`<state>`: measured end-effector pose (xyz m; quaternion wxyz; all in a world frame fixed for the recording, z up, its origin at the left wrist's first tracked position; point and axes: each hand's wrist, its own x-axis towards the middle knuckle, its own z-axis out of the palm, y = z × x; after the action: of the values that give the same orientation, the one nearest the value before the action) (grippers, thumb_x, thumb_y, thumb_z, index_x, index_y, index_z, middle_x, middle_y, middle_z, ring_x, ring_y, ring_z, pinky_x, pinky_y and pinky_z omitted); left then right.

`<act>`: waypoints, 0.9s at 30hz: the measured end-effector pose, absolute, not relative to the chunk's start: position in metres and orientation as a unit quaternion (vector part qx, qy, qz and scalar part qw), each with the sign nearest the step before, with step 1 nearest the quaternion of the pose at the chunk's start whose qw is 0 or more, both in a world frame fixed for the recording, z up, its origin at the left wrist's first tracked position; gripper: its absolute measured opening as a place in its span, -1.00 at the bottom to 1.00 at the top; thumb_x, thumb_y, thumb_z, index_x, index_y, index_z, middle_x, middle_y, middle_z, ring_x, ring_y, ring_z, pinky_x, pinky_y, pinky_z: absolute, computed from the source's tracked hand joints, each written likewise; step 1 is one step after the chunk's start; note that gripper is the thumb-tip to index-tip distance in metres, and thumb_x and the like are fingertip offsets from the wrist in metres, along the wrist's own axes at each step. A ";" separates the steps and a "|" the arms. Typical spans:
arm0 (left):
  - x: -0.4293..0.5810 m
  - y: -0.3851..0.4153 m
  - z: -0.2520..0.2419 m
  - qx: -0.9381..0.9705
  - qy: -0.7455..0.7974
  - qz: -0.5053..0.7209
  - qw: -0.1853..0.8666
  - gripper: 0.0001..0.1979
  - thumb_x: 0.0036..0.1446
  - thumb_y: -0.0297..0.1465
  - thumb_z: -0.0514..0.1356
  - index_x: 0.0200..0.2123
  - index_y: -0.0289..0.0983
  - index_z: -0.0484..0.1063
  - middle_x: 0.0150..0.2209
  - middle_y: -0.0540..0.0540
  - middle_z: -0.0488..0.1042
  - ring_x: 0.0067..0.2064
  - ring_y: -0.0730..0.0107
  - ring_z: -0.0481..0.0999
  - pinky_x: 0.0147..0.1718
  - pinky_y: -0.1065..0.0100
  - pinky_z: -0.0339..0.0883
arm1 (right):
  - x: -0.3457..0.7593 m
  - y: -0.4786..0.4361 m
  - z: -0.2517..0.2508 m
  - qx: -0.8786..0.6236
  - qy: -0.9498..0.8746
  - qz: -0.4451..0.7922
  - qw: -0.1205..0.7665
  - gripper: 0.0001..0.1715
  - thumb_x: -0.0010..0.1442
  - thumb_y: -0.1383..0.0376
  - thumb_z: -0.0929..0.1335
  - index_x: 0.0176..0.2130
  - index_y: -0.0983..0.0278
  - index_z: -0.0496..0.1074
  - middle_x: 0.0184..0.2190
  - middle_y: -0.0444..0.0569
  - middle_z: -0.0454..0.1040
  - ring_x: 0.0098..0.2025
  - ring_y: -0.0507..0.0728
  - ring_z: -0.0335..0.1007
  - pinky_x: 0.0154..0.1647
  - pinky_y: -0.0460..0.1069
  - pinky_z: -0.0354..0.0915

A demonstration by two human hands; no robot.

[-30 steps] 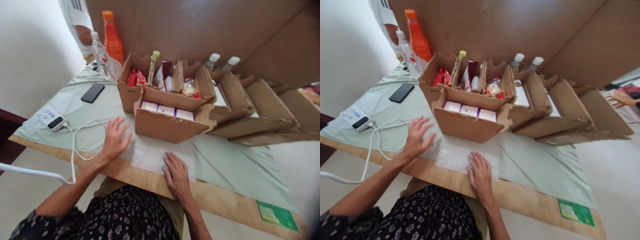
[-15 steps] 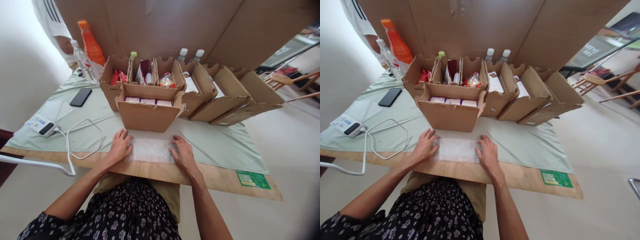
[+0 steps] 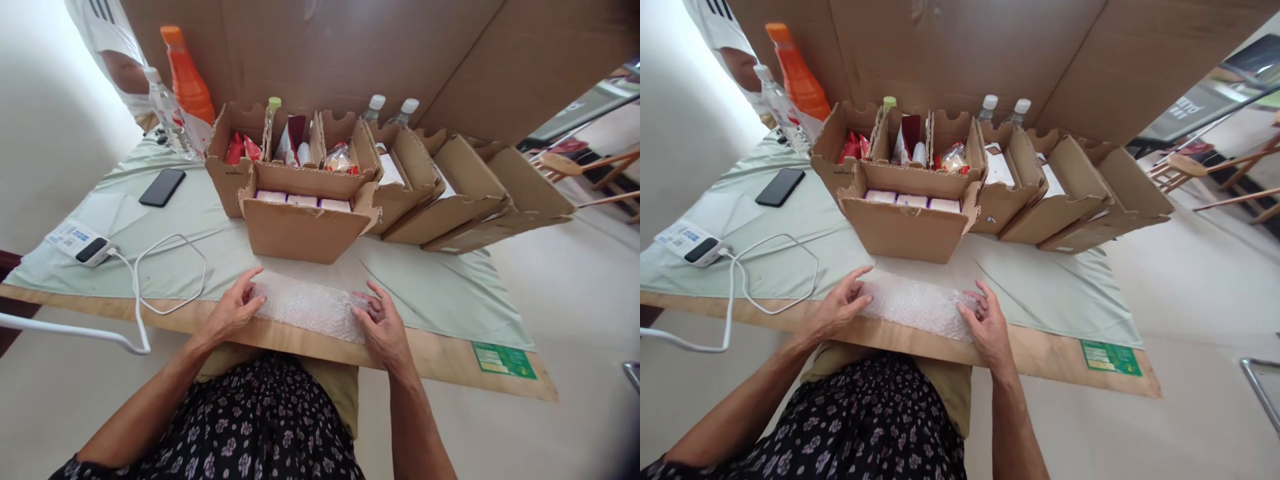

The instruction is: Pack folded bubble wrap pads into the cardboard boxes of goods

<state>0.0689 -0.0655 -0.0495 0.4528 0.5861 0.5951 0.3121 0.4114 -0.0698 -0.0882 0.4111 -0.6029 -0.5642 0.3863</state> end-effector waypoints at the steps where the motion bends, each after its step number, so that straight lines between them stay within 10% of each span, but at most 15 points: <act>1: 0.069 -0.066 -0.050 0.593 0.592 0.303 0.453 -0.43 0.17 -0.25 0.17 0.24 -0.26 0.40 -0.46 0.08 0.35 -0.42 0.39 0.32 -0.38 0.35 0.23 | 0.416 -0.074 -0.089 -0.594 -0.575 0.390 0.406 -0.14 0.23 0.00 0.43 0.36 0.26 0.20 0.07 0.24 0.56 -0.03 0.22 0.59 -0.07 0.10 0.51; 6: 0.073 -0.064 -0.060 0.625 0.596 0.269 0.426 -0.68 0.11 -0.34 0.15 -0.13 -0.20 0.64 -0.17 -0.11 0.68 -0.20 0.20 0.60 -0.20 0.22 0.47 | 0.422 -0.098 -0.083 -0.608 -0.673 0.310 0.284 -0.31 0.30 0.12 0.36 0.36 0.17 0.32 0.06 0.07 0.60 -0.06 0.22 0.62 -0.08 0.09 0.56; 11: 0.078 -0.074 -0.036 0.683 0.564 0.305 0.350 -0.73 0.16 -0.42 0.13 -0.27 -0.15 0.66 -0.28 -0.07 0.70 -0.25 0.23 0.67 -0.20 0.23 0.56 | 0.411 -0.099 -0.049 -0.540 -0.768 0.266 0.217 -0.55 0.35 0.26 0.26 0.13 0.10 0.58 0.00 -0.02 0.65 0.00 0.21 0.63 0.02 0.11 0.56; 19: 0.075 -0.046 0.078 0.679 0.453 0.561 -0.139 -0.65 0.19 -0.51 0.23 0.02 -0.13 0.58 -0.22 -0.01 0.64 -0.20 0.37 0.62 -0.10 0.35 0.53 | 0.397 -0.034 0.099 -0.450 -0.734 0.039 0.507 -0.78 0.26 0.36 0.48 -0.13 0.05 0.65 -0.21 -0.15 0.68 -0.16 0.10 0.61 -0.06 0.03 0.52; 27: 0.068 0.077 0.094 0.730 0.634 0.252 0.035 -0.69 0.19 -0.37 0.12 -0.47 -0.31 0.62 -0.48 -0.14 0.56 -0.32 0.21 0.56 -0.20 0.25 0.38 | 0.372 0.123 0.106 -0.471 -0.809 0.169 0.309 -0.80 0.23 0.40 0.40 -0.40 0.33 0.62 -0.52 -0.23 0.53 -0.47 -0.10 0.40 -0.32 -0.15 0.34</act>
<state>0.0683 0.0770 0.0939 0.0348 0.7301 0.6341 0.2522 0.3724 0.1233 0.1063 0.3089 -0.4707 -0.8091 0.1686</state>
